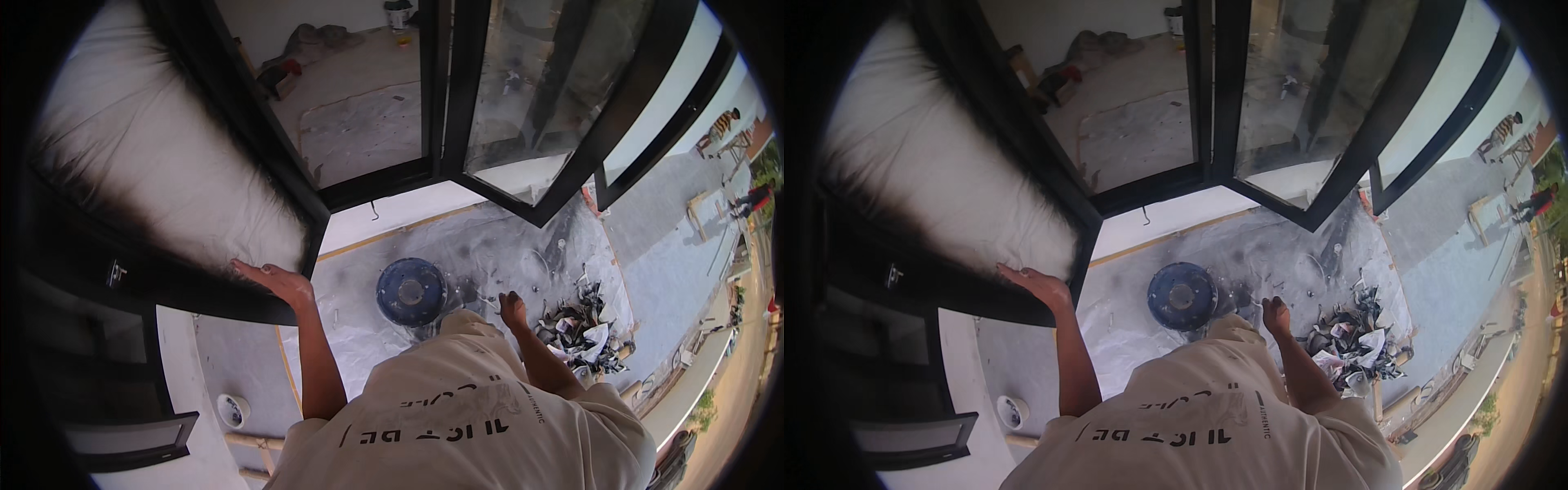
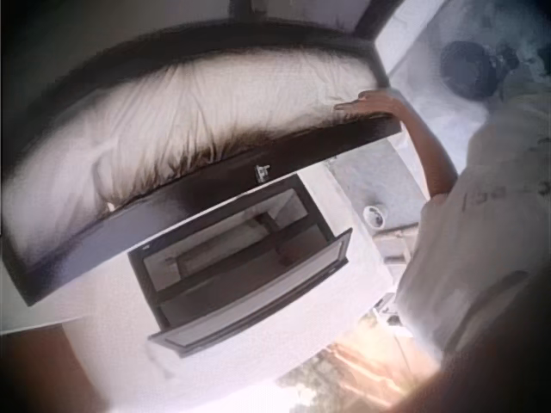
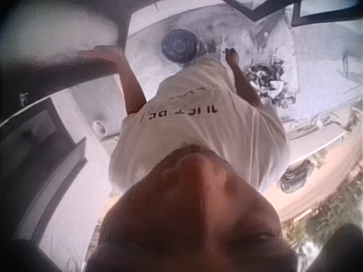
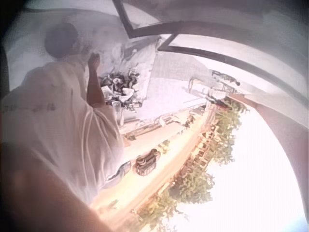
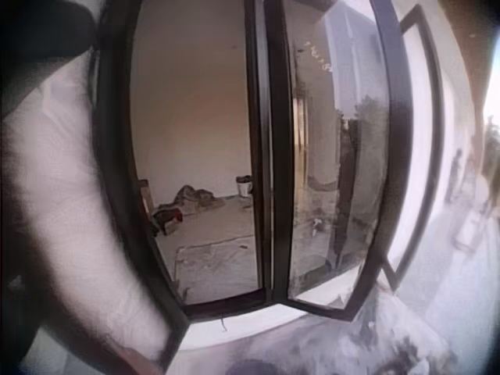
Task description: The person removes protective plastic film from a window frame using a utility knife and their hands. They carefully peel away the film from the edges and surface of the frame, discarding the pieces onto the scaffolding below.
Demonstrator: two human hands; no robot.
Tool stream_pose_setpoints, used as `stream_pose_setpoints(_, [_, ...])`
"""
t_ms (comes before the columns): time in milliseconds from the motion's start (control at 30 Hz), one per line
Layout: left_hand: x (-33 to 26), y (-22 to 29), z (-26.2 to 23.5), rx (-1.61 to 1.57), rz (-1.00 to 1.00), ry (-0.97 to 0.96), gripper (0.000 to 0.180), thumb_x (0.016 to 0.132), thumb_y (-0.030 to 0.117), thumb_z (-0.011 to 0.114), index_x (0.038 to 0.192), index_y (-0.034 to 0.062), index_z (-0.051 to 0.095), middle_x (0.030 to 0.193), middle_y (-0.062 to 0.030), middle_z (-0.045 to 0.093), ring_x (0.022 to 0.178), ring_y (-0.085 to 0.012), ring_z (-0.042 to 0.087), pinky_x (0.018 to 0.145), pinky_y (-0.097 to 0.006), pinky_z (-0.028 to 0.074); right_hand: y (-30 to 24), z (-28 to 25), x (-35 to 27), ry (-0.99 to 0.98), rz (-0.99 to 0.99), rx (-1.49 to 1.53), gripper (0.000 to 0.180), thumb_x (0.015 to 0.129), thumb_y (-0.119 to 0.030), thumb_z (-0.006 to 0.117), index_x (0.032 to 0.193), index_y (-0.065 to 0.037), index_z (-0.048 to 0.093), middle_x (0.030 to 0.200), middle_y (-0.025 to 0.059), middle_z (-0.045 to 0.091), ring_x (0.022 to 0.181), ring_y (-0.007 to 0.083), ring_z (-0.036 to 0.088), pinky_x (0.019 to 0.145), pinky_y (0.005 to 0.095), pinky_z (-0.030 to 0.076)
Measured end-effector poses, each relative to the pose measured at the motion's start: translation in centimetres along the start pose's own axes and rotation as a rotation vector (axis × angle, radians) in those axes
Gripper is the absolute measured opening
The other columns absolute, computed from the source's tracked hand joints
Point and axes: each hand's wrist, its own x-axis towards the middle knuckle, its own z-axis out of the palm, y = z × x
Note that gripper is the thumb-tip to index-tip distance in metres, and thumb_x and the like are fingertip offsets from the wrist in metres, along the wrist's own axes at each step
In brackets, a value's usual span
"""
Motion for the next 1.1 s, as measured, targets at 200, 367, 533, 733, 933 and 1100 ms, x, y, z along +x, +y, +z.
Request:
stream_pose_setpoints(200, [-3.6,6.1,-2.6,0.047,0.368,0.041,0.064,0.103,0.04,0.024,0.148,-0.0043,0.016,0.154,-0.0282,0.008,0.144,-0.0418,0.009,0.115,-0.056,0.01,-5.1,0.9,-0.4,-0.048,0.006,0.005,0.043,0.093,-0.04,0.048,0.085,0.002,0.056,0.074,0.0248,0.06,0.074,0.0433,0.06,0.065,0.0486,0.044])
stream_pose_setpoints(367, [2.9,0.4,-11.0,0.23,0.067,0.333,0.064,0.104,0.041,0.026,0.146,-0.0072,0.018,0.148,-0.033,0.018,0.136,-0.0453,0.025,0.11,-0.053,0.027,-8.3,1.7,2.1,-0.19,0.068,-0.085,0.045,0.093,-0.045,0.046,0.104,-0.003,0.06,0.098,0.0269,0.064,0.096,0.0468,0.06,0.081,0.0526,0.046])
stream_pose_setpoints(533, [4.5,-7.0,-11.6,0.233,0.102,0.163,0.052,0.105,0.033,0.033,0.138,-0.0075,0.038,0.138,-0.0302,0.039,0.124,-0.0406,0.044,0.104,-0.047,0.039,-3.2,0.9,2.1,-0.159,0.102,-0.079,0.048,0.093,-0.045,0.044,0.105,-0.002,0.061,0.1,0.0273,0.064,0.097,0.0459,0.061,0.082,0.0523,0.047])
stream_pose_setpoints(733, [-11.7,-12.3,-5.0,0.053,-0.292,-0.488,0.034,0.1,0.018,0.046,0.126,-0.0045,0.051,0.122,-0.023,0.05,0.111,-0.033,0.053,0.096,-0.041,0.043,4.7,0.7,-2.4,-0.146,0.231,-0.194,0.05,0.092,-0.044,0.043,0.103,0.0,0.063,0.103,0.0275,0.064,0.102,0.045,0.06,0.089,0.0512,0.046])
stream_pose_setpoints(933, [-27.2,-14.4,-4.2,-0.178,-0.752,-1.285,0.032,0.093,0.024,0.058,0.114,-0.0005,0.061,0.107,-0.0123,0.063,0.099,-0.0211,0.059,0.085,-0.034,0.05,6.9,-1.6,-4.5,-0.21,0.366,-0.227,0.051,0.092,-0.044,0.043,0.109,-0.001,0.063,0.112,0.0279,0.062,0.109,0.0428,0.058,0.095,0.0501,0.044])
stream_pose_setpoints(1100, [-32.6,-21.9,-5.3,0.004,0.343,-1.618,0.027,0.084,0.017,0.061,0.107,0.0036,0.063,0.101,-0.0163,0.066,0.092,-0.0332,0.063,0.079,-0.042,0.05,4.0,-1.2,-2.9,-0.095,0.334,-0.172,0.048,0.093,-0.043,0.042,0.111,-0.002,0.061,0.11,0.0293,0.062,0.108,0.0454,0.057,0.093,0.052,0.044])
